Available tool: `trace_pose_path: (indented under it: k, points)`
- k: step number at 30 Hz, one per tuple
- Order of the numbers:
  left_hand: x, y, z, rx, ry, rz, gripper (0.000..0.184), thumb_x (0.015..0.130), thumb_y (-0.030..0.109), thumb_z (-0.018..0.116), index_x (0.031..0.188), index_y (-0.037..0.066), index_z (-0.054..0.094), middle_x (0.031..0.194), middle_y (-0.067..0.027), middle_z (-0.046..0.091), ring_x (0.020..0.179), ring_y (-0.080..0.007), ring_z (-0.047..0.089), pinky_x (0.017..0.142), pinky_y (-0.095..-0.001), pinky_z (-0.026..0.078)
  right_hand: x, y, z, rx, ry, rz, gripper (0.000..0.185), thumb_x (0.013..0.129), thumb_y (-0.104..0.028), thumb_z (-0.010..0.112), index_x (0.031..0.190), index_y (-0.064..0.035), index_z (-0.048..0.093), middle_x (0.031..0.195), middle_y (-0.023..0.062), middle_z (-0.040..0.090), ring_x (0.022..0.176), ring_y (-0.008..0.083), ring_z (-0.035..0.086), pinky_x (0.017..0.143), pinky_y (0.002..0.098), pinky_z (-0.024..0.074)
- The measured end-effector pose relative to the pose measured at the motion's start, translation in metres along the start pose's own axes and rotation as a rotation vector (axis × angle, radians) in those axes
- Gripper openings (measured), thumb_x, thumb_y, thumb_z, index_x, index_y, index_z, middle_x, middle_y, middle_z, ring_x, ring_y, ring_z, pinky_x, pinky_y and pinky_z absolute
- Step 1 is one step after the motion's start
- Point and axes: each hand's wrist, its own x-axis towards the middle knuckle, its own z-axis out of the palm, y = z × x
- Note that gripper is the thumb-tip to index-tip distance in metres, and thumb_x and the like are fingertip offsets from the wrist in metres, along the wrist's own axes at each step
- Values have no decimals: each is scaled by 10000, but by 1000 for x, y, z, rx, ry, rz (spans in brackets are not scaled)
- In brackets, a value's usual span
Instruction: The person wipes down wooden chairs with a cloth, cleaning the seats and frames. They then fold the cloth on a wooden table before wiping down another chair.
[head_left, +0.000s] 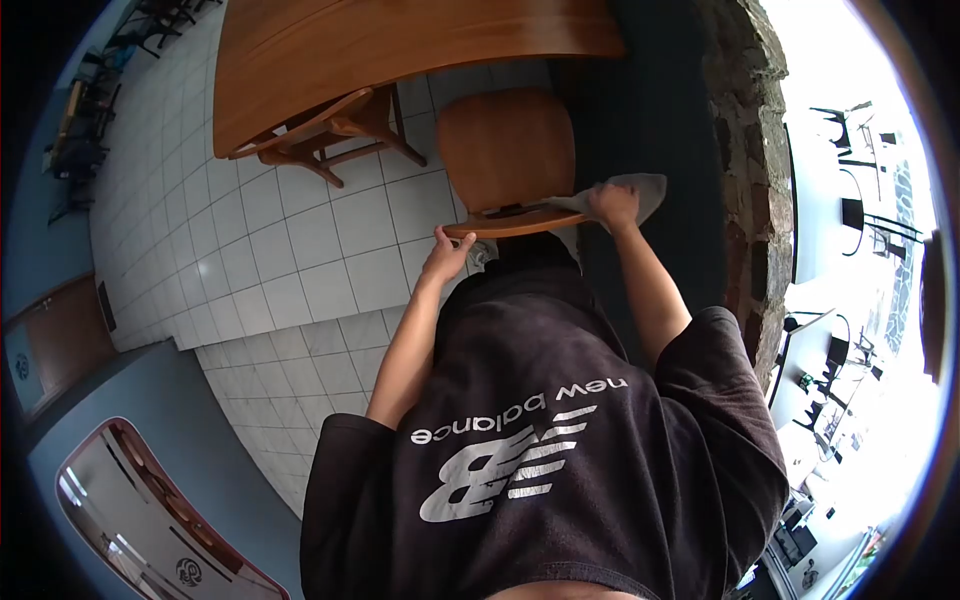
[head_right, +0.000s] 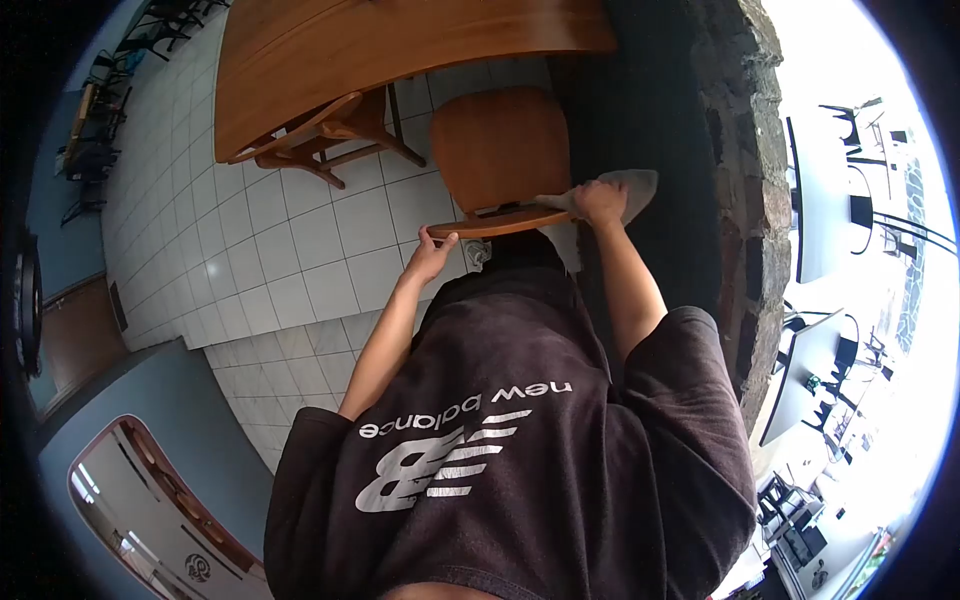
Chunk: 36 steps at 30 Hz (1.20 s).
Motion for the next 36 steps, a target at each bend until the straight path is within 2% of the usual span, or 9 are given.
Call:
trace_pose_path:
  k: [4, 6, 10, 13, 14, 16, 23, 29, 36]
  points:
    - [6, -5, -2, 40, -27, -15, 1112, 904, 739, 488, 1557, -7, -15, 1438, -293, 493, 1335, -399, 498, 1093, -440, 409, 3, 8, 44, 267, 397, 143, 554, 937, -445, 548, 1332, -61, 606, 1367, 247, 559, 1302, 368, 505, 1120, 524, 345]
    - [4, 0, -4, 43, -27, -9, 1113, 904, 741, 488, 1556, -8, -13, 1435, -296, 493, 1335, -401, 498, 1095, -437, 408, 11, -10, 79, 815, 759, 496, 677, 873, -319, 670, 1462, -82, 435, 1437, 271, 468, 1363, 413, 414, 1126, 535, 344]
    - [-5, 14, -18, 7, -100, -63, 1095, 915, 695, 532, 1549, -26, 5, 1421, -292, 507, 1344, -392, 490, 1108, -413, 398, 3, -14, 33, 1303, 399, 834, 885, 783, -232, 783, 1512, -77, 307, 1447, 283, 452, 1309, 432, 482, 1055, 509, 437]
    - [-2, 18, -26, -18, -146, -55, 1121, 896, 661, 608, 1550, -29, 14, 1448, -281, 485, 1377, -361, 461, 1113, -393, 389, 50, 47, 88, 1606, 175, 628, 768, 784, -201, 767, 1453, -29, 430, 1381, 259, 535, 1223, 350, 581, 946, 468, 518]
    - [-1, 17, -26, -11, -159, -54, 1121, 896, 661, 608, 1550, -29, 14, 1448, -281, 485, 1377, -361, 461, 1113, -393, 389, 60, 64, 85, 1605, 178, 644, 768, 784, -201, 767, 1453, -29, 430, 1381, 259, 535, 1223, 350, 581, 946, 468, 518]
    - [3, 15, -30, -32, -159, -38, 1121, 868, 667, 644, 1551, -36, 100, 1462, -274, 473, 1385, -347, 453, 1117, -392, 385, 74, 83, 61, 1239, -427, 624, 575, 793, -154, 731, 1327, 2, 583, 1239, 237, 637, 1120, 287, 643, 851, 437, 555]
    - [27, 2, -43, -49, -288, -22, 1091, 782, 622, 773, 1519, -26, 296, 1454, -227, 495, 1365, -307, 470, 1123, -374, 380, 59, 42, -16, -44, -415, 107, 615, 935, -524, 497, 1329, -70, 628, 1350, 148, 627, 1277, 367, 564, 1092, 488, 401]
    - [11, 6, -38, -150, -171, -3, 1079, 772, 532, 830, 1539, 7, 282, 1492, -201, 456, 1390, -296, 437, 1138, -361, 364, 76, -22, 32, -31, -675, -239, 765, 915, -686, 473, 1384, -93, 587, 1429, 137, 567, 1354, 330, 499, 1120, 446, 372]
    - [16, -7, -33, -279, -97, 31, 961, 737, 418, 893, 1461, -5, 423, 1384, -168, 564, 1290, -257, 530, 1091, -346, 424, 99, -24, 71, 34, -676, -168, 965, 824, -815, 474, 1469, -97, 491, 1526, 157, 454, 1426, 325, 408, 1179, 467, 291]
